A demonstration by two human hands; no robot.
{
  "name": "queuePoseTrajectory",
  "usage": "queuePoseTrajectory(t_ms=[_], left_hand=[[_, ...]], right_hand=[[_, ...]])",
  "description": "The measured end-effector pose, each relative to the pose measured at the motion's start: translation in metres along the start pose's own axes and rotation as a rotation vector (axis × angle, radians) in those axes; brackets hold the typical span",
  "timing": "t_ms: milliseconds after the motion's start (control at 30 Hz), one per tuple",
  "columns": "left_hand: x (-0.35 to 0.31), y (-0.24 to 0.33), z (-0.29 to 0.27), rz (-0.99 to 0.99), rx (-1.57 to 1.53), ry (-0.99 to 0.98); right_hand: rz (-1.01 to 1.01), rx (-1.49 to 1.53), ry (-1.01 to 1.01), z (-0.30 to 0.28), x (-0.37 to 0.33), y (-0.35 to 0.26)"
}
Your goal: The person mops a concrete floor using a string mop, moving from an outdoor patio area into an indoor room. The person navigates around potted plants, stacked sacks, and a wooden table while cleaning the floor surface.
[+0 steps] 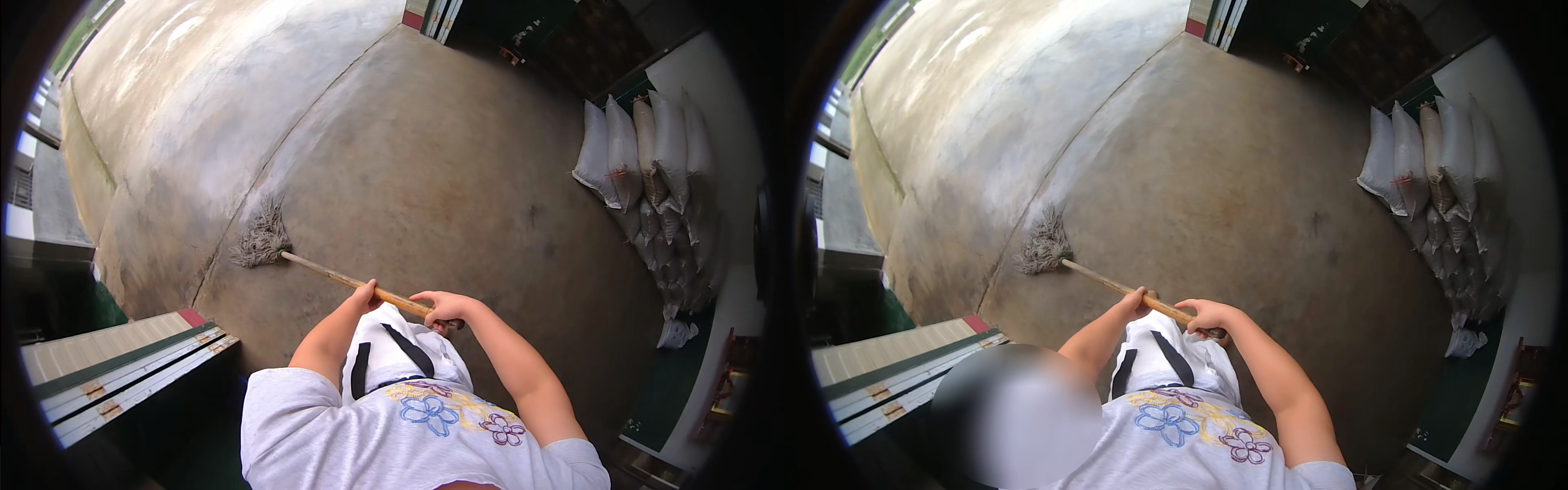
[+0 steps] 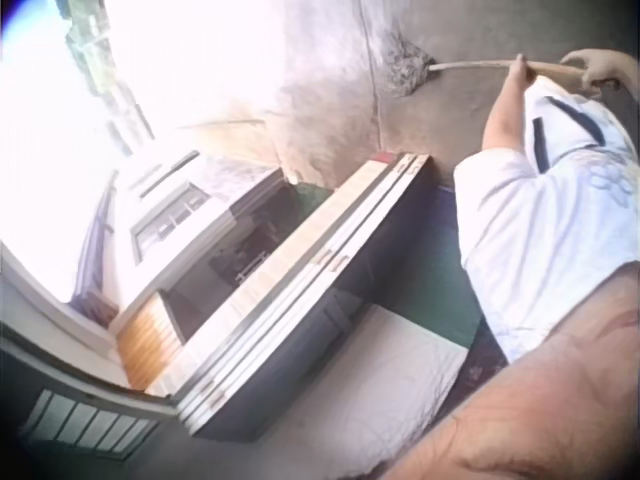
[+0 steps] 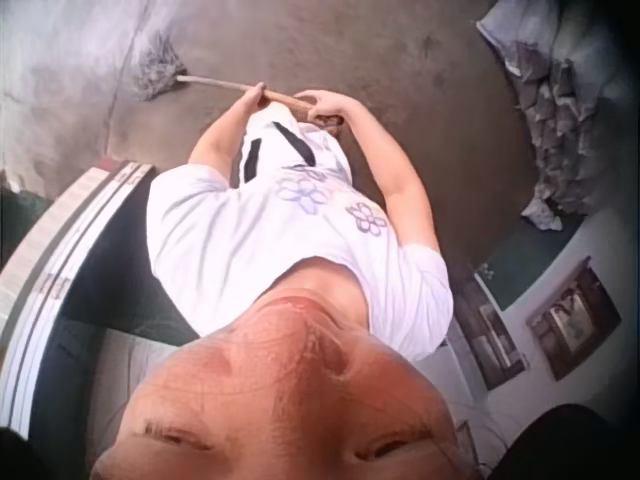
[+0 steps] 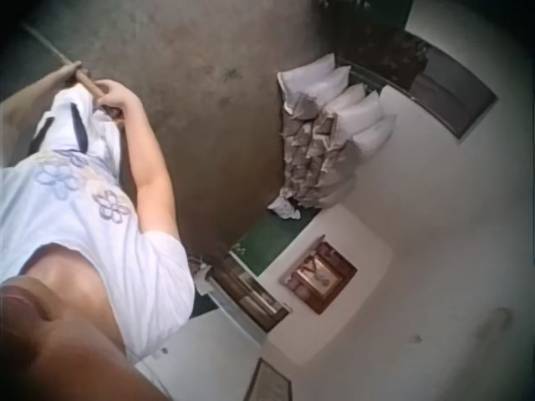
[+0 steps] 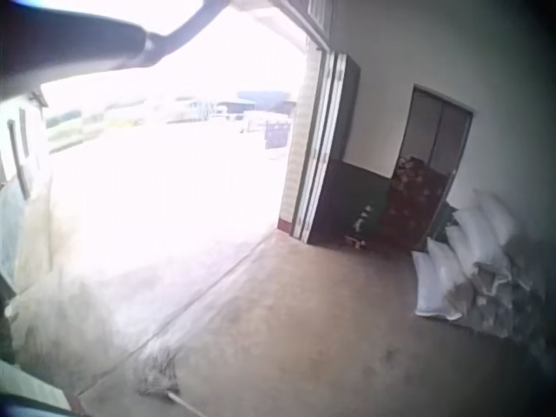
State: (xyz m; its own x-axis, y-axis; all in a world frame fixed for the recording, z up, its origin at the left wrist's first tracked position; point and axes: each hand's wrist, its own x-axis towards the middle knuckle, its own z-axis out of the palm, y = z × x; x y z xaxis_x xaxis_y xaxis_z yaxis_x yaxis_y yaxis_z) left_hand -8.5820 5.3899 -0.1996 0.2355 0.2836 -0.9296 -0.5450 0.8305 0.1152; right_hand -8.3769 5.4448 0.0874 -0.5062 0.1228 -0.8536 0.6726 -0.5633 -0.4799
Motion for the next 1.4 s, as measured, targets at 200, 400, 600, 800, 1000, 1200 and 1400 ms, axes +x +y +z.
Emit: queuePoseTrajectory(t_ms=[200,400,600,800,1000,1200,1400], left_hand=[[0.011,0.004,0.090,0.007,0.222,0.032],[0.061,0.002,0.150,0.115,0.237,0.056],[0.096,-0.049,0.250,0.077,0.585,0.064],[0.129,-0.142,0.349,0.016,0.962,0.029],[0.140,-0.232,0.448,-0.007,1.300,-0.052],[0.146,-0.308,0.497,0.045,1.630,-0.226],[0.128,-0.335,0.498,-0.020,1.749,-0.345]], right_hand=[[-0.072,0.044,0.214,-0.041,-0.039,0.046],[-0.221,-0.070,0.526,-0.058,-0.038,0.104],[-0.223,0.388,0.574,-0.083,-0.049,0.222],[-0.238,0.864,0.623,-0.077,-0.105,0.326],[-0.378,1.268,0.756,-0.064,-0.138,0.407],[-0.470,1.544,1.000,-0.035,-0.126,0.428],[-0.375,1.649,0.859,-0.022,-0.122,0.421]])
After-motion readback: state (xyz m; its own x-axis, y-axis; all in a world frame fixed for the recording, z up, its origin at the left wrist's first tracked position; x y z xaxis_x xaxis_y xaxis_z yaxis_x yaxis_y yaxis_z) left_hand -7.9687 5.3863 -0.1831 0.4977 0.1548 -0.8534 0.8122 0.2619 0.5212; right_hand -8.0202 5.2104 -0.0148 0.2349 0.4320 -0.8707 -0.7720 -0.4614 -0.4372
